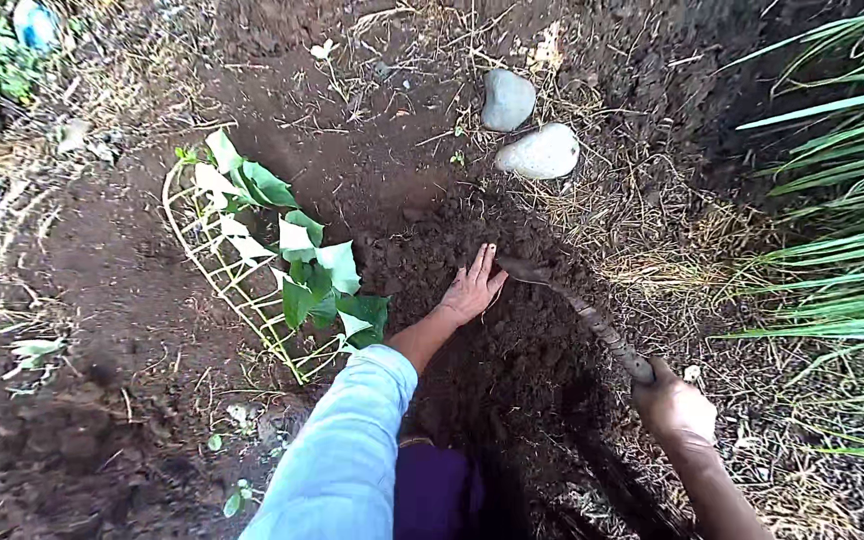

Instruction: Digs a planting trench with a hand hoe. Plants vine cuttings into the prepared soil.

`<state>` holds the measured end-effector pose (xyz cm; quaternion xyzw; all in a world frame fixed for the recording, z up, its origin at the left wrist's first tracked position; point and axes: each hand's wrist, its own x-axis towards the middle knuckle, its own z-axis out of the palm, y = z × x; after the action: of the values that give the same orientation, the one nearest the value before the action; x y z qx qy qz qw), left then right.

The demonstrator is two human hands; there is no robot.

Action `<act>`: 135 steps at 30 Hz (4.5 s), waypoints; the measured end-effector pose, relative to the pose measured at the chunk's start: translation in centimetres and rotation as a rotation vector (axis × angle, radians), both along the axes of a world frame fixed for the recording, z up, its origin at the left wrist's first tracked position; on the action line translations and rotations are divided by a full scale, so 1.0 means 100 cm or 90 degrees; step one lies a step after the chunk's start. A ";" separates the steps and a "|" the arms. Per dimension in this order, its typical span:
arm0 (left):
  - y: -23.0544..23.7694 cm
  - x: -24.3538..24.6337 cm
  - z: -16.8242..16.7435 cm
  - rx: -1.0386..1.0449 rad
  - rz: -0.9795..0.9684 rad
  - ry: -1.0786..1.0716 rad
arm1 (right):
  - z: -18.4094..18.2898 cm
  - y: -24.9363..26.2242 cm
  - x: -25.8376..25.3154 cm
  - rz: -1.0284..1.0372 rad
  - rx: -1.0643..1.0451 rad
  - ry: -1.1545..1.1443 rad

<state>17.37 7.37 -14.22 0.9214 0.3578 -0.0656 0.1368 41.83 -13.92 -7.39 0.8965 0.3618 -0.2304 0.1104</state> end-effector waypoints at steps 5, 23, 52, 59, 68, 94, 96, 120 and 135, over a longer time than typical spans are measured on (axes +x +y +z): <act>0.044 0.034 0.014 -0.056 -0.075 -0.056 | -0.004 0.010 0.021 -0.079 -0.023 0.072; 0.094 -0.078 0.039 -0.250 0.084 0.156 | 0.061 -0.048 -0.144 -0.176 -0.172 0.474; -0.050 -0.076 0.044 -0.288 -0.164 0.269 | 0.121 -0.086 -0.001 -0.022 -0.008 0.165; -0.022 -0.084 0.069 -0.381 0.012 0.070 | 0.028 -0.043 -0.099 -0.110 -0.094 0.343; -0.009 -0.036 0.014 -0.373 0.134 0.021 | 0.104 -0.036 -0.068 -0.181 0.222 0.259; -0.071 -0.104 0.038 -0.217 -0.066 -0.043 | 0.069 -0.087 -0.038 -0.031 -0.158 0.253; -0.066 -0.108 0.040 -0.230 -0.038 -0.003 | 0.092 -0.086 -0.021 0.001 -0.162 0.202; 0.093 -0.053 0.012 -0.080 0.297 0.056 | 0.025 0.096 -0.161 -0.278 0.128 0.591; 0.044 -0.044 0.017 -0.320 0.075 0.214 | 0.062 -0.049 0.003 -0.060 -0.142 0.214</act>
<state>12.96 11.82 -12.49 0.8127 0.4010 -0.2951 0.3027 42.12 -18.83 -1.16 0.8436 0.3051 -0.4202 0.1366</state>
